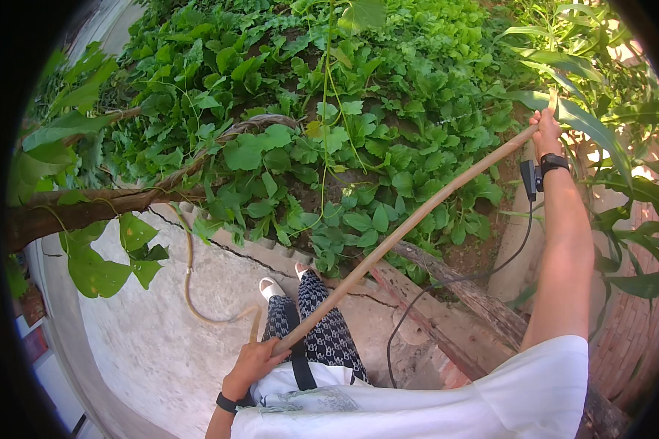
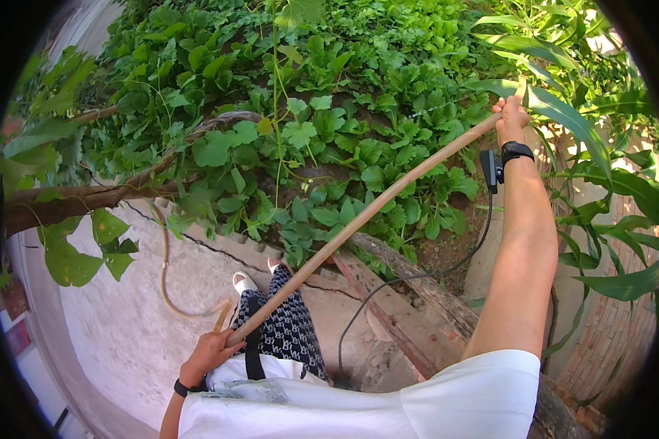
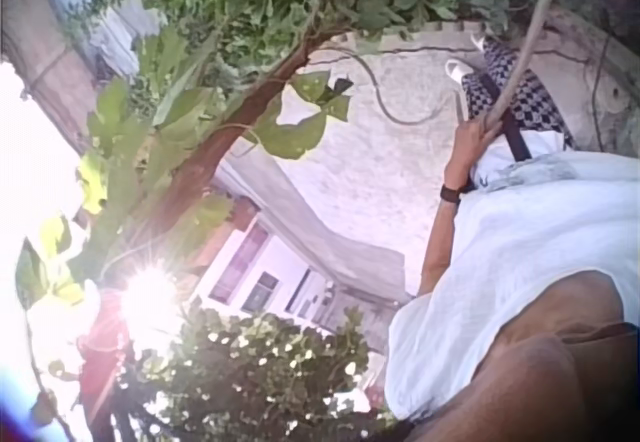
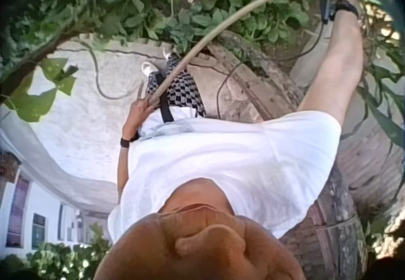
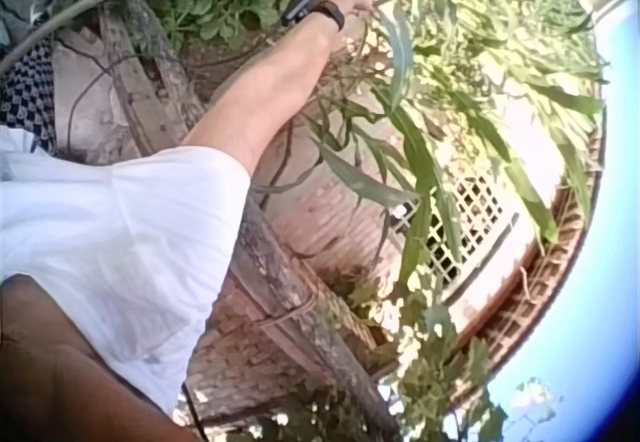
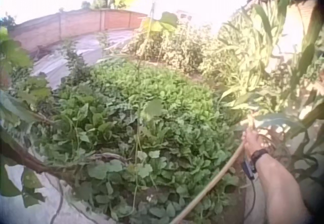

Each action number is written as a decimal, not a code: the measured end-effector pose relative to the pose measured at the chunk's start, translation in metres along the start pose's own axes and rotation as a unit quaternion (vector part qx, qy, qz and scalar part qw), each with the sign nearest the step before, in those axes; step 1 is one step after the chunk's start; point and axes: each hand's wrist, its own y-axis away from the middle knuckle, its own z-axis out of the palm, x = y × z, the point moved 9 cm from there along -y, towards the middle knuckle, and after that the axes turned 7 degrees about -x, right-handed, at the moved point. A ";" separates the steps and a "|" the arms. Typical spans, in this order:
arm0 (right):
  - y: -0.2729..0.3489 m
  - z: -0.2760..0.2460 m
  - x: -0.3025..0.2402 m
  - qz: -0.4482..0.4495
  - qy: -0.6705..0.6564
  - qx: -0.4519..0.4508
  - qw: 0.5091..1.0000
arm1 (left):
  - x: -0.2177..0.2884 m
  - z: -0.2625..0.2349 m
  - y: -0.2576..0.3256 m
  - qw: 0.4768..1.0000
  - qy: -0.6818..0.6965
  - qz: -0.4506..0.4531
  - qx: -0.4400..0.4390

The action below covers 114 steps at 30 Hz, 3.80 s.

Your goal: Watering plants in a garden using a hose and a support stick.

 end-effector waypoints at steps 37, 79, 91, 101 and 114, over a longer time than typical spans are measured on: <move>0.043 0.022 0.066 0.105 -0.063 -0.053 0.991 | -0.021 -0.010 0.030 0.998 -0.002 -0.065 0.021; 0.166 0.059 0.045 0.165 -0.201 -0.131 0.957 | -0.189 0.022 0.198 0.954 0.193 -0.213 0.084; 0.170 0.040 0.044 0.189 -0.149 -0.109 0.965 | -0.184 0.024 0.202 0.947 0.209 -0.241 0.022; 0.156 0.019 0.046 0.183 -0.159 -0.110 0.964 | -0.198 0.035 0.192 0.953 0.205 -0.223 0.009; 0.151 0.020 0.057 0.207 -0.139 -0.104 0.963 | -0.174 0.036 0.179 0.972 0.181 -0.148 0.026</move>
